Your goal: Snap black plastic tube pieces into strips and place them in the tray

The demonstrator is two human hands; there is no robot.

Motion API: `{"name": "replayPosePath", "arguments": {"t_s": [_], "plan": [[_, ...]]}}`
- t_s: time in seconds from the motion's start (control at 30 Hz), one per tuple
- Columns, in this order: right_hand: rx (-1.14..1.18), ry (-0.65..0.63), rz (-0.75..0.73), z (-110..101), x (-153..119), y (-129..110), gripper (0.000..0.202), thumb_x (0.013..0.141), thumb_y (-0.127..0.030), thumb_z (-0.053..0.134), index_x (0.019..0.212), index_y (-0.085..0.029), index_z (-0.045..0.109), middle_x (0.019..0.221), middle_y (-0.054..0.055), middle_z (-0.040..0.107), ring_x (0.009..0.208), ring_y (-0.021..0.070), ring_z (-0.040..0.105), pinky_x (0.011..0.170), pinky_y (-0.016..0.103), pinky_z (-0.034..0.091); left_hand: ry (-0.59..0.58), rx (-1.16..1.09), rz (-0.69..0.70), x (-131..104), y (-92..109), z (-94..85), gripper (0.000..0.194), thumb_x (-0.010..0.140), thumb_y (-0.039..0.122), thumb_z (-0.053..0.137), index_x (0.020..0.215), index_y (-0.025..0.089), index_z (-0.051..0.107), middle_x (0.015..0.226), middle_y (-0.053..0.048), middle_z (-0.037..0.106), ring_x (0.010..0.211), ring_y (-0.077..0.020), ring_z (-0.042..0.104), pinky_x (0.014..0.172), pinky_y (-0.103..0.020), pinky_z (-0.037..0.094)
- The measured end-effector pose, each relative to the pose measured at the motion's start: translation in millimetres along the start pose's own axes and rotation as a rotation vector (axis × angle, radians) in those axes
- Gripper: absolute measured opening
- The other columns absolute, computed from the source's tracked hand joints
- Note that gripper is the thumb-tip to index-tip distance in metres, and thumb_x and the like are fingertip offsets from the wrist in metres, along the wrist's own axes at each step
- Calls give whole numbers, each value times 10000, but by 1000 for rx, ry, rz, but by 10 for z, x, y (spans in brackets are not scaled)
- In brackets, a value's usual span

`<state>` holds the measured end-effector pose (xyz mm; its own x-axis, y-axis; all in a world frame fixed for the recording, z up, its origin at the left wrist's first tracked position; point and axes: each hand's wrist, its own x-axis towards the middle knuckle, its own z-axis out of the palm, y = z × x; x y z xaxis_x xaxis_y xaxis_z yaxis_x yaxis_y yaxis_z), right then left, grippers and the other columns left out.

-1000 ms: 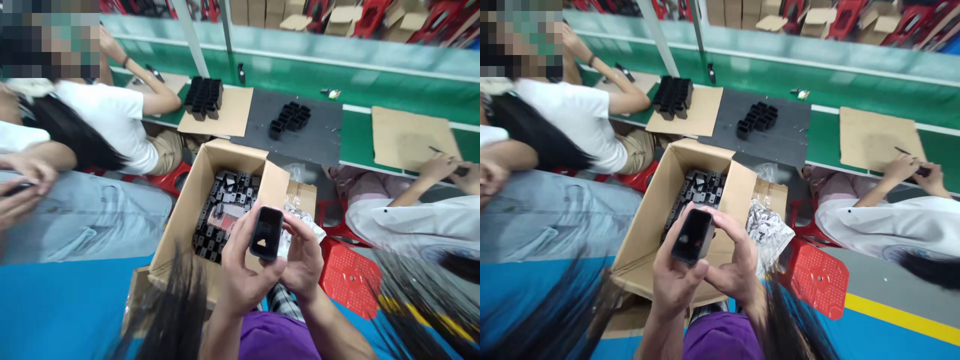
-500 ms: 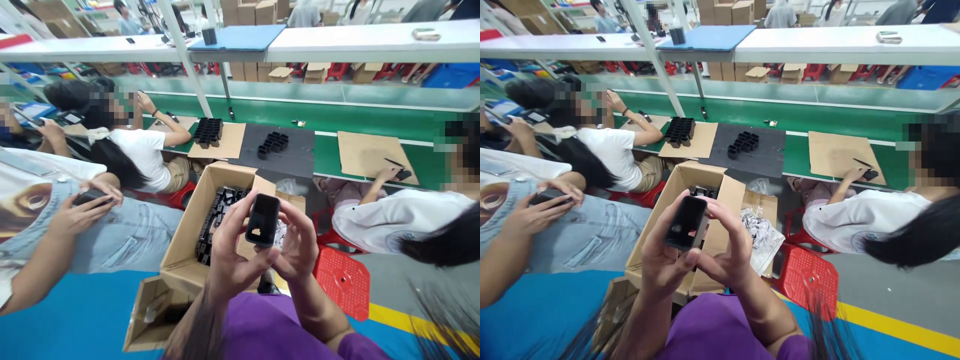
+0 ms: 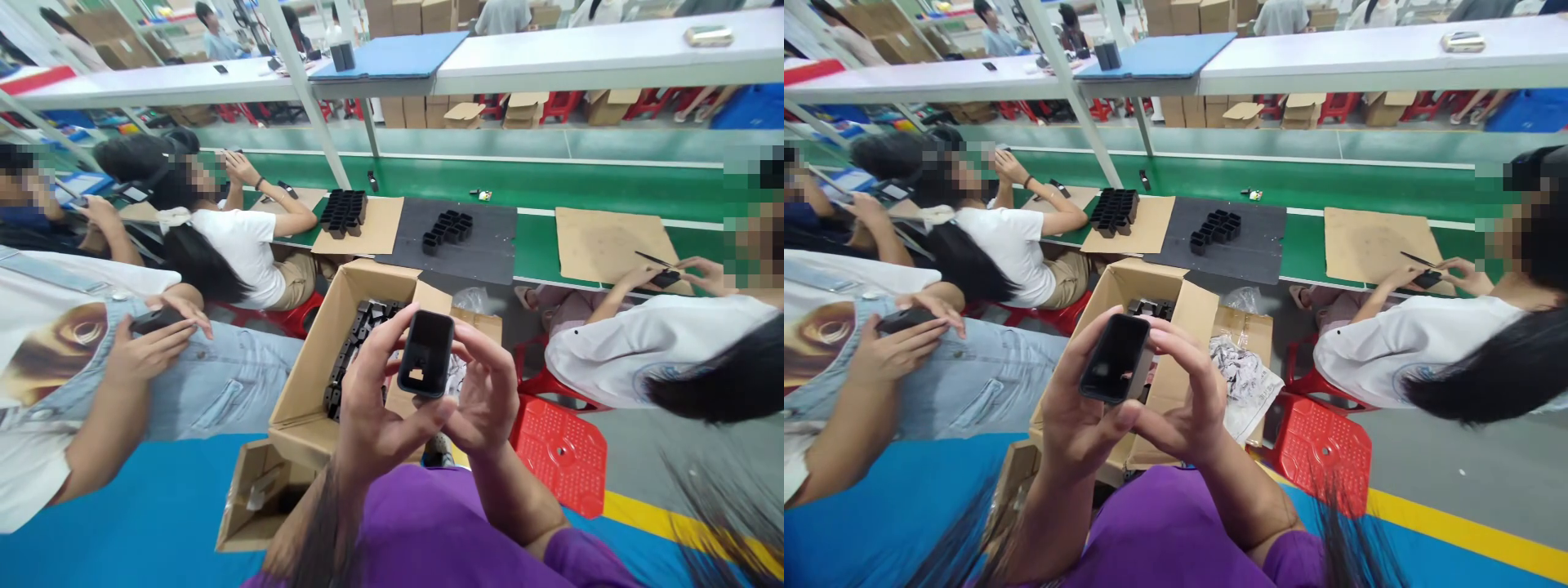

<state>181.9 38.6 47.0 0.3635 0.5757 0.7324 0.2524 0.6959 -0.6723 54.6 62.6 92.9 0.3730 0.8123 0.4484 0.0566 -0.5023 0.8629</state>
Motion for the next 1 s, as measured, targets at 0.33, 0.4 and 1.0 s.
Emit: {"name": "replayPosePath", "arguments": {"t_s": [0.33,0.4,1.0], "plan": [[51,-4,-53,-75,27,30,590,954,-419,701,1490,-350,463,1430,89,640,1325,276,644,1026,517,636,11,33,34,6,-8,56,670,900,438,742,1524,323,527,1409,-93,654,1149,-252,696,850,-284,643],[22,-8,-62,-90,39,34,593,952,-421,704,1487,-365,453,1441,84,635,1317,276,650,1012,524,642,8,4,26,15,-10,68,668,899,435,747,1522,329,528,1408,-86,659,1155,-245,697,857,-274,640],[-146,129,-156,-30,125,58,710,872,-404,812,1444,-299,405,1315,111,700,1181,271,715,924,506,641,-23,-541,-132,188,-90,173,584,845,479,752,1396,309,655,1348,-71,732,1195,-304,722,1000,-393,616]]}}
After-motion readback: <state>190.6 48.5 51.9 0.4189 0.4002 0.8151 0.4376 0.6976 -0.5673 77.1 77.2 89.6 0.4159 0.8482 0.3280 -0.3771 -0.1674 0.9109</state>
